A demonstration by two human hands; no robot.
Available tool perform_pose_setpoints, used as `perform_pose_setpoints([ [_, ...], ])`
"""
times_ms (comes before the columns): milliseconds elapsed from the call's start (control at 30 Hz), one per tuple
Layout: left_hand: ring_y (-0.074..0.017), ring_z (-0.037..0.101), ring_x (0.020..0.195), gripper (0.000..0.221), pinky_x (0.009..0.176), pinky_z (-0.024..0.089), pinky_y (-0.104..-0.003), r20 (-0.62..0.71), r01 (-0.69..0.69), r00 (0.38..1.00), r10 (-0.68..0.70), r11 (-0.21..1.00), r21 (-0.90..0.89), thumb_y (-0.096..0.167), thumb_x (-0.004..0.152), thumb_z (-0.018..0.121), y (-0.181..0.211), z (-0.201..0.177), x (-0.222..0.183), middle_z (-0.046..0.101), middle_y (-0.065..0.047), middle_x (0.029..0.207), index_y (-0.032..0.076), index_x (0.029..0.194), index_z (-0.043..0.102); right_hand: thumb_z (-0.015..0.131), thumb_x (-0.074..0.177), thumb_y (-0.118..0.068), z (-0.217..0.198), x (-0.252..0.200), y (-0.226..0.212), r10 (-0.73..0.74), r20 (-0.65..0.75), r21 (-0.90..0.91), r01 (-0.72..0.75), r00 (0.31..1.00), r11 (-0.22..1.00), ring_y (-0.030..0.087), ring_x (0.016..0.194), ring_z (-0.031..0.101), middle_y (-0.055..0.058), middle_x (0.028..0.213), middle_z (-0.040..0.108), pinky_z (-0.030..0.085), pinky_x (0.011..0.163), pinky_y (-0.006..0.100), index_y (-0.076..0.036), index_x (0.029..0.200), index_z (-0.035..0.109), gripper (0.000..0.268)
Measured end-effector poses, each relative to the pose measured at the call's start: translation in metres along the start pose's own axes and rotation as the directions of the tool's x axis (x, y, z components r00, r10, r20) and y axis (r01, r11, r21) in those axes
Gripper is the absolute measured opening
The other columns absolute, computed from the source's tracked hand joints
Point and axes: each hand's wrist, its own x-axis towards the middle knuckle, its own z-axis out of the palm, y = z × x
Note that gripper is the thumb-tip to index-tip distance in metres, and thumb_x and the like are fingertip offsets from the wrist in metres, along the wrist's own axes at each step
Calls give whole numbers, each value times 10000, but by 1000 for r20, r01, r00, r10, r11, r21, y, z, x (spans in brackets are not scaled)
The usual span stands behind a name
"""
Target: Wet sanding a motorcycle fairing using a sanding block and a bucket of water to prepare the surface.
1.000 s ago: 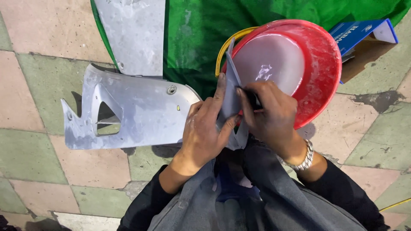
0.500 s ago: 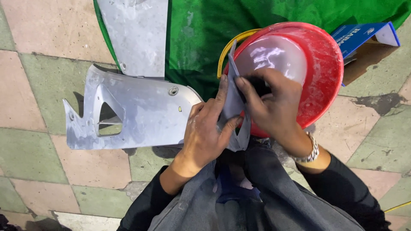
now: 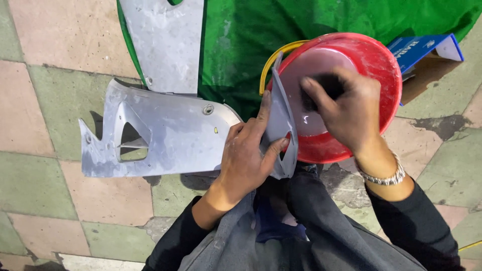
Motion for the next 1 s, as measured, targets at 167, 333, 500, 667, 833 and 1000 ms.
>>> perform_pose_setpoints([
  [167, -201, 582, 831, 766, 995, 450, -379, -17, -25, 1000, 25, 1000, 0, 402, 1049, 578, -6, 4, -1, 576, -5, 872, 138, 1640, 168, 665, 951, -365, 18, -17, 57, 435, 197, -683, -195, 879, 704, 496, 781, 701, 140, 921, 756, 552, 582, 602, -217, 1051, 738, 193],
  [333, -199, 596, 867, 768, 998, 449, -376, -25, -41, 999, 41, 999, 19, 407, 1059, 576, -9, 4, -2, 595, -2, 916, 145, 1645, 153, 563, 933, -249, 15, -13, 59, 486, 217, -783, -147, 846, 605, 506, 829, 729, 154, 1008, 754, 588, 617, 602, -233, 1111, 718, 237],
  [500, -217, 587, 841, 773, 992, 443, -384, 0, -18, 1000, 18, 1000, 7, 410, 1046, 566, -7, 2, 0, 592, -11, 884, 148, 1643, 149, 738, 1071, -76, -17, -10, -6, 8, 69, -110, -1, 998, 994, 224, 780, 667, 115, 965, 735, 526, 680, 339, 8, 1091, 691, 98],
  [667, -220, 615, 863, 752, 996, 455, -384, -22, -31, 999, 31, 1000, 1, 375, 1048, 574, -3, 1, 0, 621, -20, 911, 129, 1634, 173, 790, 997, -105, 8, 5, -40, -96, 3, 24, 96, 995, 995, 213, 803, 710, 110, 959, 740, 567, 720, 320, -5, 1078, 677, 171],
  [833, -237, 631, 963, 787, 987, 437, -373, 0, -9, 1000, 9, 999, -47, 370, 994, 602, 0, -1, 1, 697, -54, 1088, 124, 1624, 199, 788, 1027, -92, 27, 34, -37, -270, -110, -54, 266, 956, 963, 261, 694, 606, 115, 824, 672, 467, 647, 388, 8, 949, 653, 185],
  [1000, -234, 637, 911, 770, 1037, 425, -396, -2, -3, 1000, 3, 1000, -29, 397, 1020, 581, -1, 3, 0, 613, -24, 908, 108, 1625, 203, 805, 1086, -118, 1, 42, -38, -60, -165, 42, 68, 984, 997, 162, 717, 573, 68, 822, 648, 428, 632, 318, -14, 1000, 631, 221],
])
